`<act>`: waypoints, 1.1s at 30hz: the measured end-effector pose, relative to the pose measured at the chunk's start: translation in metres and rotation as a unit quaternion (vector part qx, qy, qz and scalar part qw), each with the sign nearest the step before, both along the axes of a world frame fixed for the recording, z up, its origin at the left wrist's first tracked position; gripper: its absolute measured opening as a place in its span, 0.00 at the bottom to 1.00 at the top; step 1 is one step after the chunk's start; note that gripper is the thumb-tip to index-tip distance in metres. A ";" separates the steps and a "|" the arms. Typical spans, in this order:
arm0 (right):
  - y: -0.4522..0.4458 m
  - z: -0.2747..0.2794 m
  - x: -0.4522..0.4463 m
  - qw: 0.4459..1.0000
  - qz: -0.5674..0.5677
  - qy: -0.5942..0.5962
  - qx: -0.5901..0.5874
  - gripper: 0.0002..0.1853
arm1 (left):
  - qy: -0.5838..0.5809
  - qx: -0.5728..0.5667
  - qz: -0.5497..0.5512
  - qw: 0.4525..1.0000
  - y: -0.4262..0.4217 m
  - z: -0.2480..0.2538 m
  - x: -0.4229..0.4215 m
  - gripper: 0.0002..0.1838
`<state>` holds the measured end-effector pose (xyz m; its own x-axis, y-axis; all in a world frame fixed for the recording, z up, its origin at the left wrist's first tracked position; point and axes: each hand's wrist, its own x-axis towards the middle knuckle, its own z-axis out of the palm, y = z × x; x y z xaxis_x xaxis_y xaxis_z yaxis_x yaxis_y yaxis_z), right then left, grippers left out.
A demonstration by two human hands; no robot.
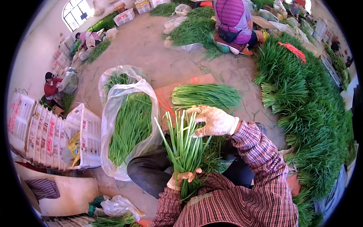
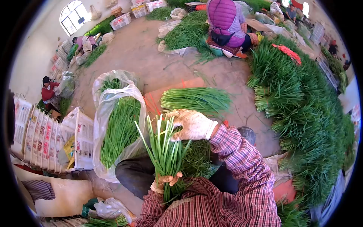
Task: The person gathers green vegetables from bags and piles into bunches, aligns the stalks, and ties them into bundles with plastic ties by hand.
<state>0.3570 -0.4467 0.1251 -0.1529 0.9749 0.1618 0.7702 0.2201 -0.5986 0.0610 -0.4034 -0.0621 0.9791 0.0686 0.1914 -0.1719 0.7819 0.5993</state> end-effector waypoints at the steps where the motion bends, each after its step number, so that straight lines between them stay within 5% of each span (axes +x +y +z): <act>1: 0.000 -0.002 0.001 1.000 -0.007 0.028 -0.010 0.25 | 0.028 -0.034 0.040 0.998 -0.004 0.008 0.000 0.31; 9: 0.000 -0.008 0.007 0.976 -0.189 0.104 0.028 0.16 | 0.069 0.071 0.101 0.990 -0.003 0.001 0.000 0.28; 14: -0.004 0.006 0.013 0.971 -0.206 0.121 0.017 0.15 | 0.107 0.057 0.082 0.989 0.002 -0.038 0.000 0.34; 16: -0.005 0.015 0.017 0.914 -0.252 0.316 -0.026 0.15 | 0.092 0.061 0.067 0.992 0.006 -0.036 -0.001 0.32; 18: -0.010 0.031 0.031 0.931 -0.274 0.241 -0.011 0.14 | 0.080 0.064 0.054 0.993 0.005 -0.018 0.001 0.30; 20: -0.020 0.040 0.043 0.907 -0.290 0.301 0.056 0.13 | 0.180 0.013 0.139 0.974 -0.005 0.023 0.002 0.36; 22: -0.030 0.050 0.062 0.859 -0.285 0.413 0.098 0.12 | 0.199 -0.013 0.108 0.974 -0.001 0.008 0.000 0.34; 26: -0.069 0.069 0.065 0.915 -0.189 0.355 0.042 0.13 | 0.156 -0.043 0.143 0.976 0.006 -0.007 -0.004 0.26; 28: -0.082 0.075 0.050 0.930 -0.115 0.307 -0.166 0.19 | 0.136 -0.061 0.110 0.983 0.012 -0.019 -0.001 0.25; 30: -0.082 0.066 0.041 0.959 -0.004 0.125 -0.253 0.29 | 0.109 -0.084 0.073 0.988 0.016 -0.025 0.000 0.24; 33: -0.078 0.041 0.034 0.963 -0.002 0.132 -0.236 0.25 | 0.082 -0.061 0.103 0.989 0.007 0.022 0.009 0.24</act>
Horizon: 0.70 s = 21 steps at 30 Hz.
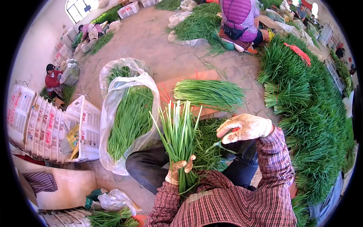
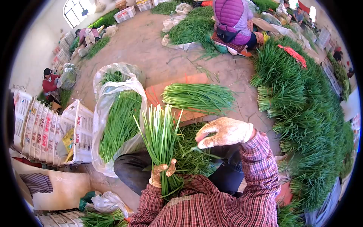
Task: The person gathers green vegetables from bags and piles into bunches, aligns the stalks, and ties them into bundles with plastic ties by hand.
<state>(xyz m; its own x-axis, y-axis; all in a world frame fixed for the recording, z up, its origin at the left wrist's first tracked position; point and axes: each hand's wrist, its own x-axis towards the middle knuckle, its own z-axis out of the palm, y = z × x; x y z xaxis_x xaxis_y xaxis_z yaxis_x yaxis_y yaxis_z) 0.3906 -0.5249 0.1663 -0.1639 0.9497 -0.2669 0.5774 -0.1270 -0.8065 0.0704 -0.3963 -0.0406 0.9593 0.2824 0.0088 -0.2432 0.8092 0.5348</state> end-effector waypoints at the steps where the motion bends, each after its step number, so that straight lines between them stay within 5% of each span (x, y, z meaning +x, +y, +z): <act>1: 0.005 -0.009 0.000 1.000 -0.006 0.019 -0.010 0.22 | -0.004 -0.010 0.018 1.000 -0.004 0.005 0.001 0.26; 3: 0.011 -0.027 -0.007 1.000 -0.006 0.011 0.005 0.16 | -0.010 -0.015 0.038 0.999 -0.005 0.007 -0.001 0.27; 5: 0.013 -0.034 -0.010 0.997 -0.049 0.035 -0.038 0.17 | -0.045 -0.069 0.004 0.997 -0.005 0.007 -0.006 0.41; 7: 0.017 -0.044 -0.015 0.992 -0.107 0.028 0.059 0.22 | -0.065 -0.083 -0.001 0.994 -0.008 0.019 -0.006 0.44; 8: 0.020 -0.047 -0.016 0.983 -0.151 0.094 0.041 0.28 | -0.077 -0.083 -0.005 0.994 -0.008 0.020 -0.006 0.44; 13: 0.053 -0.092 -0.038 0.988 -0.142 0.042 0.048 0.57 | -0.106 -0.095 -0.036 0.989 -0.012 0.020 -0.005 0.44; 15: 0.064 -0.078 -0.052 0.983 -0.155 0.088 -0.052 0.57 | -0.096 -0.135 -0.018 0.986 -0.016 0.020 -0.006 0.45; 17: 0.072 -0.082 -0.061 0.981 -0.109 0.160 0.000 0.56 | -0.097 -0.135 -0.023 0.986 -0.017 0.023 -0.005 0.43; 18: 0.077 -0.086 -0.063 0.981 -0.102 0.162 -0.038 0.44 | -0.122 -0.122 -0.039 0.984 -0.015 0.022 -0.005 0.41; 19: 0.078 -0.088 -0.061 0.980 -0.102 0.164 -0.036 0.44 | -0.149 -0.109 -0.055 0.981 -0.014 0.021 -0.006 0.40; 21: 0.080 -0.086 -0.053 0.974 -0.070 0.180 -0.122 0.28 | -0.150 -0.109 -0.056 0.981 -0.012 0.021 -0.009 0.40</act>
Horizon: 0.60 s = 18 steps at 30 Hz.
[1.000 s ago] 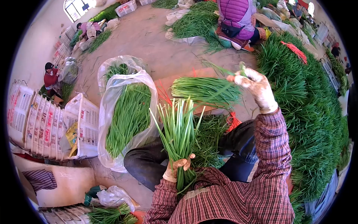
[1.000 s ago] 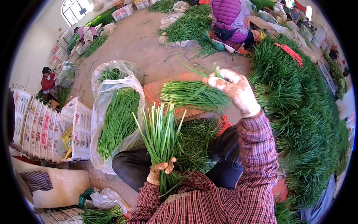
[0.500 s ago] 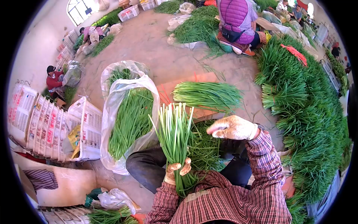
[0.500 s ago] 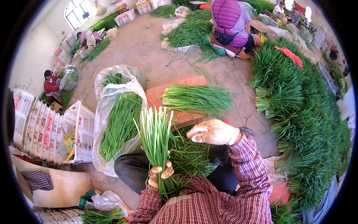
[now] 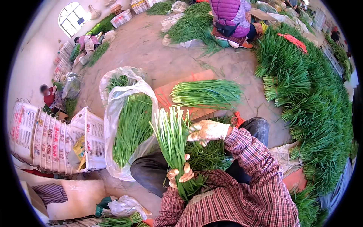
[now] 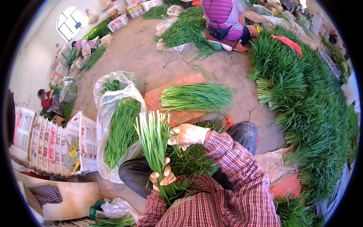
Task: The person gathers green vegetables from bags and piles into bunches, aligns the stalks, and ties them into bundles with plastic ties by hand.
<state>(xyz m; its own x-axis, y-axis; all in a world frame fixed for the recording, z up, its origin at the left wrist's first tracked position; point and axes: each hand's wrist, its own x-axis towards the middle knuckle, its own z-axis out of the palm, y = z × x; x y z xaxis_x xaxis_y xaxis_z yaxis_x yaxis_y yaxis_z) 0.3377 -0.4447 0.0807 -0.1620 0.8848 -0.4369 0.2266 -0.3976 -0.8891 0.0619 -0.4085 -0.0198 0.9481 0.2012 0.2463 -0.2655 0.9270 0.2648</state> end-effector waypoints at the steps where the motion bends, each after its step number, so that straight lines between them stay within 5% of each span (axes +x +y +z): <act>1: -0.004 0.005 0.001 0.999 -0.047 0.009 0.023 0.18 | -0.003 -0.001 -0.002 1.000 0.001 0.000 0.000 0.39; 4: -0.010 0.008 0.023 0.982 -0.086 0.122 0.116 0.18 | -0.002 -0.011 -0.006 1.000 0.001 -0.002 -0.001 0.39; 8: -0.009 0.008 0.027 0.882 -0.288 0.304 0.216 0.15 | 0.028 -0.034 -0.022 0.999 -0.008 -0.002 -0.004 0.39; 13: -0.010 0.025 0.044 0.820 -0.400 0.338 0.230 0.11 | -0.007 -0.015 -0.079 0.997 -0.014 -0.013 -0.002 0.41; 18: -0.031 0.040 0.069 0.837 -0.401 0.274 0.251 0.13 | -0.001 0.012 -0.067 0.998 -0.008 -0.013 -0.008 0.39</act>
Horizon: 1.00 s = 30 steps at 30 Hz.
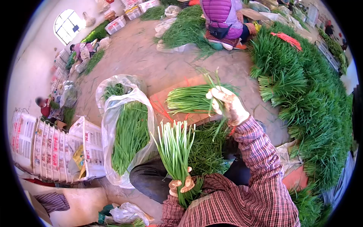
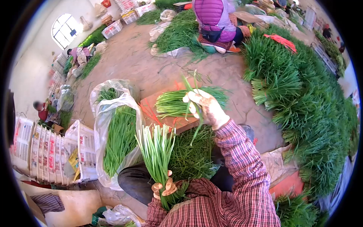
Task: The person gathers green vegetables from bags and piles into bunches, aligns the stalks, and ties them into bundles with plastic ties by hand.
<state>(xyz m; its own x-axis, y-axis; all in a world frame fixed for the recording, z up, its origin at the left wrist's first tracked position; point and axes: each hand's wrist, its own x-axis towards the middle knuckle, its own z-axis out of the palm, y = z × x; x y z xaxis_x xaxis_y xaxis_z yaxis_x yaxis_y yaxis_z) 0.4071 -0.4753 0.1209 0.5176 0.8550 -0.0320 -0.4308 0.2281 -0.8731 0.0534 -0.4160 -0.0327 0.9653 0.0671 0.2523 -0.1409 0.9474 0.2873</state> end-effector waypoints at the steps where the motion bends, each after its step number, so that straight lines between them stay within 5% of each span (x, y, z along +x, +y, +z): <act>1: -0.008 0.001 0.001 1.000 0.014 -0.016 -0.003 0.13 | 0.017 -0.005 0.020 1.000 0.000 0.003 0.001 0.39; 5: -0.026 -0.039 -0.018 0.997 0.072 -0.003 -0.043 0.16 | 0.102 0.055 0.082 0.990 0.007 0.011 0.006 0.40; 6: -0.025 -0.075 -0.011 0.951 0.257 -0.118 -0.124 0.15 | 0.118 0.061 0.095 0.987 0.007 0.013 0.006 0.40; 7: -0.025 -0.086 -0.029 0.876 0.335 -0.221 -0.266 0.19 | 0.125 0.073 0.093 0.985 0.009 0.014 0.006 0.41; 8: -0.034 -0.077 -0.045 0.652 0.315 -0.598 -0.344 0.27 | 0.132 0.086 0.089 0.983 0.011 0.014 0.006 0.41; 10: -0.035 -0.083 -0.058 0.666 0.192 -0.618 -0.371 0.36 | 0.138 0.088 0.093 0.982 0.009 0.018 0.005 0.42; 12: -0.032 -0.073 -0.053 0.902 0.167 -0.310 -0.250 0.40 | 0.143 0.088 0.091 0.982 0.006 0.019 0.006 0.43; 13: -0.031 -0.070 -0.055 0.938 0.117 -0.278 -0.171 0.39 | 0.150 0.100 0.085 0.980 0.006 0.020 0.007 0.44; 19: -0.011 -0.074 -0.058 0.949 0.038 -0.286 -0.124 0.09 | 0.178 0.135 0.057 0.973 -0.001 0.015 0.011 0.46; 24: -0.010 -0.065 -0.045 0.904 -0.034 -0.402 -0.139 0.06 | 0.200 0.178 0.054 0.962 -0.002 0.028 0.012 0.44; 30: -0.018 -0.067 -0.011 0.932 -0.099 -0.281 -0.205 0.08 | 0.192 0.191 0.065 0.961 -0.002 0.027 0.014 0.42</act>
